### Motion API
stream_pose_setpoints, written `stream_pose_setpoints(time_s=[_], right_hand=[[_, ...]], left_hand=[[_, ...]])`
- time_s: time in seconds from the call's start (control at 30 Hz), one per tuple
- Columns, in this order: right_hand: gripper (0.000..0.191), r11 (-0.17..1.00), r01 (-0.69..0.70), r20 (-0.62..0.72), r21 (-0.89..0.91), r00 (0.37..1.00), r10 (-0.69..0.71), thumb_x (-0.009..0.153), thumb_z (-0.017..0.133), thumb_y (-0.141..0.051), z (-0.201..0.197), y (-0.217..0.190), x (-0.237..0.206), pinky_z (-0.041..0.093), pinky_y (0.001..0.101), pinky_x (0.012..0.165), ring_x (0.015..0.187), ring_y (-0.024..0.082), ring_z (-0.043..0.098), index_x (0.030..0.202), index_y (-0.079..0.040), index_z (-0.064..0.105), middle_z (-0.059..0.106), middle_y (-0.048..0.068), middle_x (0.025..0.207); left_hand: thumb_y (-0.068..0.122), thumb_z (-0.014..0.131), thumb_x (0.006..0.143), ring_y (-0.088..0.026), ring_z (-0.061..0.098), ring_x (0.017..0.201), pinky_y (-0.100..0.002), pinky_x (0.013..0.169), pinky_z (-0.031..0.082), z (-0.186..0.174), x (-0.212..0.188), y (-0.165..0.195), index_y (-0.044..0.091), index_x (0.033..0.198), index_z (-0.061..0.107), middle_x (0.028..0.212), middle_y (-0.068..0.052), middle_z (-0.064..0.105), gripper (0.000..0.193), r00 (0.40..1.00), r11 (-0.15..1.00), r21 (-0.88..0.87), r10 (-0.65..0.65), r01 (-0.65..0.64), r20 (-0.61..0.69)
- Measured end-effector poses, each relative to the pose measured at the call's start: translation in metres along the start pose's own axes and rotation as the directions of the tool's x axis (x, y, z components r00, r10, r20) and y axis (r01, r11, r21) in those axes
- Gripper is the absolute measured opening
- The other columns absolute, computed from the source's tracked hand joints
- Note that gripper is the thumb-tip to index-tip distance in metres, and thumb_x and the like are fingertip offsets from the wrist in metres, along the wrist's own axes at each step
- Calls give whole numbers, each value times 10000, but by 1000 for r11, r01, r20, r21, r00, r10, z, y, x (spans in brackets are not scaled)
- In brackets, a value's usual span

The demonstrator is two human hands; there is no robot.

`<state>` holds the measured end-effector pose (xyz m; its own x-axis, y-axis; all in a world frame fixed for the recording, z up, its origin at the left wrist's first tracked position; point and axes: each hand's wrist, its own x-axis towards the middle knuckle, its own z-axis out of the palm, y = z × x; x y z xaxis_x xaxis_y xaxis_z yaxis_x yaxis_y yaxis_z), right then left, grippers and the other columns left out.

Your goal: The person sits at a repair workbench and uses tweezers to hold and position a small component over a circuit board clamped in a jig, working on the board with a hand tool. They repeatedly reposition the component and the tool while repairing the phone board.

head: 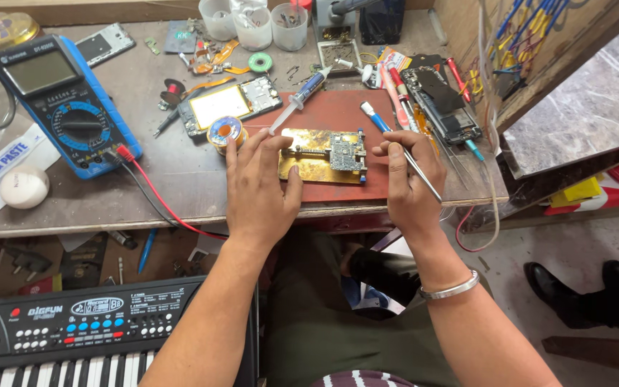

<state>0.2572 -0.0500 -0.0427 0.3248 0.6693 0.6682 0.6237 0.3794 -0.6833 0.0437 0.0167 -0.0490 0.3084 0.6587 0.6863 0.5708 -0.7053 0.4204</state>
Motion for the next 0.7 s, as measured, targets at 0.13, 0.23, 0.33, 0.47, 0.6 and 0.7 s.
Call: stream_pose_setpoints(time_s=[0.13,0.23,0.33,0.47,0.6,0.7], right_hand=[[152,1000,0,3,25,1000,0,1105,517,-76,1,1,-1,576,285,828,943,180,754,1159,22,621,721,110,986],[155,1000,5,10,30,1000,-5,1109,515,-74,1,3,-1,577,287,838,952,183,752,1169,23,620,717,113,992],[153,999,11,16,30,1000,-12,1110,516,-73,0,3,-1,578,286,843,957,182,753,1170,22,620,716,113,995],[138,999,34,17,25,999,-35,1109,529,-61,-1,3,-1,573,289,858,975,176,743,1175,20,619,709,115,1018],[119,999,-37,-14,-3,999,37,1063,614,-56,-1,4,-2,552,287,813,919,151,711,1162,8,634,727,103,1006],[151,999,-36,-21,31,999,36,1084,604,-53,-2,6,-2,553,278,878,965,132,700,1224,-2,627,736,85,1050]], left_hand=[[110,680,885,-314,530,1326,-592,1251,221,2,0,-2,84,1220,554,1190,-104,647,359,1000,1000,-21,-6,6,-22],[98,687,883,-305,550,1276,-580,1259,230,4,-1,-3,76,1179,568,1157,-97,637,320,999,999,-41,-23,22,-36],[99,695,895,-283,571,1175,-566,1278,238,3,-2,-3,69,1140,577,1095,-67,642,274,998,997,-52,-66,65,-10],[88,686,896,-271,583,1137,-566,1267,231,1,-1,-2,64,1164,576,1078,-32,666,291,998,995,-81,-54,52,-21],[76,680,898,-272,588,1158,-564,1261,234,1,-1,-1,80,1191,586,1058,-28,670,308,999,996,-78,-38,35,-38],[72,676,904,-277,588,1184,-560,1263,249,2,-1,0,88,1192,584,1086,-32,671,303,998,996,-83,-31,25,-63]])
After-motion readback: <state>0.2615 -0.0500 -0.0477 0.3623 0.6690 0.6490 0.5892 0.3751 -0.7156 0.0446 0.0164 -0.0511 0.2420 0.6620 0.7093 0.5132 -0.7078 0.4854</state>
